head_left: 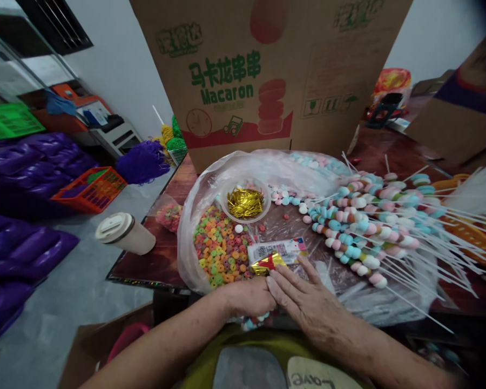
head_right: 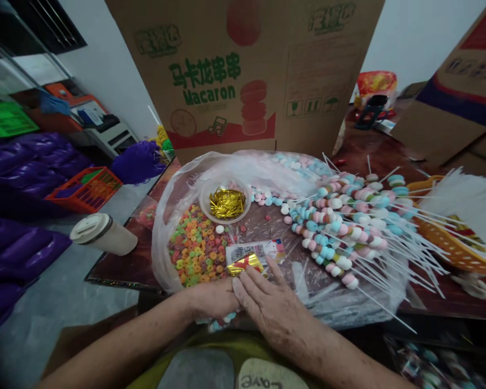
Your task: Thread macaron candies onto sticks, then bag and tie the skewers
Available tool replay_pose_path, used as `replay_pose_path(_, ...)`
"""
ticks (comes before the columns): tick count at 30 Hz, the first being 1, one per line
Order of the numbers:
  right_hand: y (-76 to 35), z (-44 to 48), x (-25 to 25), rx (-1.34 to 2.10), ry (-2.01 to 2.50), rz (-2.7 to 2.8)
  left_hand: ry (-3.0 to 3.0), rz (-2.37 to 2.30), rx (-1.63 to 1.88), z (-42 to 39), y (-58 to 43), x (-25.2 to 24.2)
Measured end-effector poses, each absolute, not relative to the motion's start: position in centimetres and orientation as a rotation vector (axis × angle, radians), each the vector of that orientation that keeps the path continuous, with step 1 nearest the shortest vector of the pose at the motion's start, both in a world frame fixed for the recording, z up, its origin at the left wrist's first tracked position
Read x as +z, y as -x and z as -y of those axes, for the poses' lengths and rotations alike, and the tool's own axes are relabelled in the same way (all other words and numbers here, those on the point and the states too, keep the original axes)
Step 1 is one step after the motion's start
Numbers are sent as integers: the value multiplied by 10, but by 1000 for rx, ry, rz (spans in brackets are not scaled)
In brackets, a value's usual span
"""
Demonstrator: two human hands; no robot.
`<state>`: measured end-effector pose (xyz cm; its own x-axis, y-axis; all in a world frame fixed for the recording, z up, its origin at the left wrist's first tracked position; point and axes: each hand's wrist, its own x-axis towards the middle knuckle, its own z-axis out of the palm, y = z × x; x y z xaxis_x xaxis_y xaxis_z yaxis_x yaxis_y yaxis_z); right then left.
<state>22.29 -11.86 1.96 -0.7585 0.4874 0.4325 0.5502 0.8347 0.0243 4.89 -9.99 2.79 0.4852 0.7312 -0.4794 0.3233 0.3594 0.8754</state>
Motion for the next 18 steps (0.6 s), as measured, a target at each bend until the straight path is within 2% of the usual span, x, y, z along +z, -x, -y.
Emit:
replay_pose_path(4,-215,127,12,-267,730,2742,-1244,-790,-37,91,-41,28)
replay_pose_path(7,-217,127,8,-163,774,2781,-1365,-673,-236,83,-40,33)
replay_pose_path(9,-219,128,5,162,994,2719,-1735,-764,-329,82,-43,37)
replay_pose_path(11,-220,130,3,812,1250,2471,-2262,-902,-274,86,-47,38)
replay_pose_path(13,-222,131,5,1545,1370,1990,-2678,-884,-88,92,-47,37)
replay_pose_path(15,-227,125,9,2026,1339,1598,-2835,-738,132,97,-44,33)
replay_pose_path(16,-231,119,11,2090,1319,1539,-2807,-734,230,99,-42,30)
replay_pose_path(17,-236,110,13,2016,1329,1591,-2708,-815,332,100,-39,28)
replay_pose_path(18,-242,99,13,1804,1371,1726,-2534,-960,436,100,-38,26)
